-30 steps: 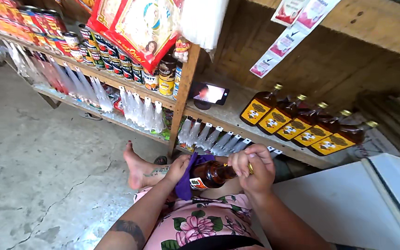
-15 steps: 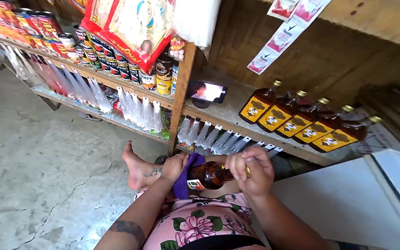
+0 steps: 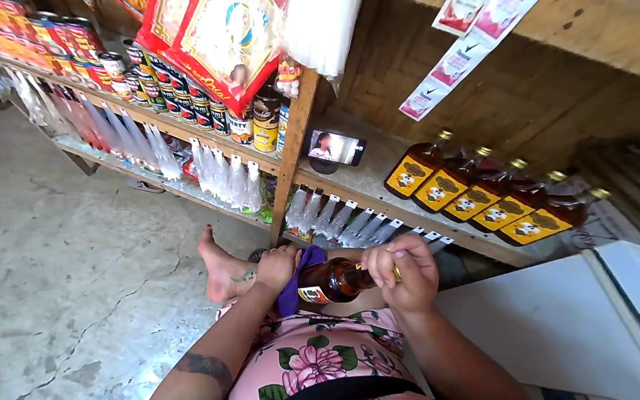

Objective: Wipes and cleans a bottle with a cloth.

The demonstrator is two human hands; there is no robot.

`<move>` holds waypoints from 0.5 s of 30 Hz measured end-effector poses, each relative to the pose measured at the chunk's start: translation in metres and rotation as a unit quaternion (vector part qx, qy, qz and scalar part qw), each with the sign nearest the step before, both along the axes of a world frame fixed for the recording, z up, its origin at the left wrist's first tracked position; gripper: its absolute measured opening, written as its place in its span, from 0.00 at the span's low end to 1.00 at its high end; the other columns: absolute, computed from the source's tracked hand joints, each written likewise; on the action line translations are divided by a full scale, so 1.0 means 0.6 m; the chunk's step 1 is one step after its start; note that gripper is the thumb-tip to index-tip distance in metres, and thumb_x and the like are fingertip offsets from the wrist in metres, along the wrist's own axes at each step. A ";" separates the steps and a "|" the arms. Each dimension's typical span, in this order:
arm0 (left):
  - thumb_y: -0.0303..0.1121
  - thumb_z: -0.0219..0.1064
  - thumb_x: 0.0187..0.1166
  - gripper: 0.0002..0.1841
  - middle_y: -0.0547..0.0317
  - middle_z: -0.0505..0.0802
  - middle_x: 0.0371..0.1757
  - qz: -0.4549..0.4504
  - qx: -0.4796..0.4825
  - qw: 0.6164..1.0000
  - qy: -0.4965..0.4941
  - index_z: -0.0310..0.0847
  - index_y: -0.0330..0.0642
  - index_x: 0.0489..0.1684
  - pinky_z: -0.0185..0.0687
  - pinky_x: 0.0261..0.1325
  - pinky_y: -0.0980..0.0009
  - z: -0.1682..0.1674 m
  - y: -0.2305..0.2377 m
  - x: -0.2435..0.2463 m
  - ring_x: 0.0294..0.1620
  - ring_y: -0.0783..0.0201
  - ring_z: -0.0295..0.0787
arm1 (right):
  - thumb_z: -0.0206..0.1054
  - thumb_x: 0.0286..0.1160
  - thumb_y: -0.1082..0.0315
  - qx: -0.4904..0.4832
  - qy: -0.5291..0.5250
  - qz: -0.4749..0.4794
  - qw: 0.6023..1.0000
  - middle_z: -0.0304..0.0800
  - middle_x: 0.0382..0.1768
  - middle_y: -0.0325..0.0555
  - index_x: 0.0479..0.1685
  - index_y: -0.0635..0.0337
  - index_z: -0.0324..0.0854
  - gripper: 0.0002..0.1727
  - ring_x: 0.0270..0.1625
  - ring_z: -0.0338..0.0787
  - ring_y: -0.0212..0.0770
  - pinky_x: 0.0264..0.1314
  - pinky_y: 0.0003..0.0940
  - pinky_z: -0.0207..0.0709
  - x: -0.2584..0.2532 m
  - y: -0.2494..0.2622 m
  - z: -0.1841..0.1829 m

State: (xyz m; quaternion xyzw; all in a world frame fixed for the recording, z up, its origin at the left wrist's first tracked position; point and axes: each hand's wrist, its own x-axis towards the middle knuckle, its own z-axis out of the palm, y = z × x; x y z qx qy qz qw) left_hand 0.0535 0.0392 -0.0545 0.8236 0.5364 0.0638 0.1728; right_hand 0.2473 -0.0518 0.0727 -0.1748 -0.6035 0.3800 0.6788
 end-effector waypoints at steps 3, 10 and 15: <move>0.49 0.39 0.94 0.29 0.38 0.91 0.61 -0.003 0.005 1.000 0.004 0.82 0.37 0.61 0.78 0.66 0.40 -0.001 0.000 0.000 0.65 0.39 0.88 | 0.55 0.89 0.64 -0.001 -0.001 -0.002 1.000 0.76 0.15 0.29 0.47 0.49 0.85 0.11 0.20 0.80 0.27 0.38 0.29 0.83 0.000 0.000 0.000; 0.48 0.41 0.94 0.28 0.38 0.91 0.59 -0.007 0.032 0.999 0.010 0.83 0.36 0.60 0.79 0.64 0.39 -0.005 0.000 0.000 0.63 0.38 0.89 | 0.54 0.89 0.64 -0.001 0.000 0.000 1.000 0.77 0.15 0.29 0.48 0.48 0.85 0.12 0.20 0.80 0.27 0.39 0.30 0.83 0.003 0.000 -0.001; 0.46 0.47 0.92 0.25 0.37 0.93 0.50 -0.039 0.134 0.990 -0.006 0.86 0.34 0.50 0.83 0.54 0.40 -0.029 0.001 -0.008 0.53 0.37 0.93 | 0.54 0.89 0.64 0.002 -0.002 -0.005 1.000 0.76 0.15 0.29 0.48 0.48 0.85 0.12 0.20 0.79 0.27 0.39 0.30 0.83 0.007 -0.001 -0.003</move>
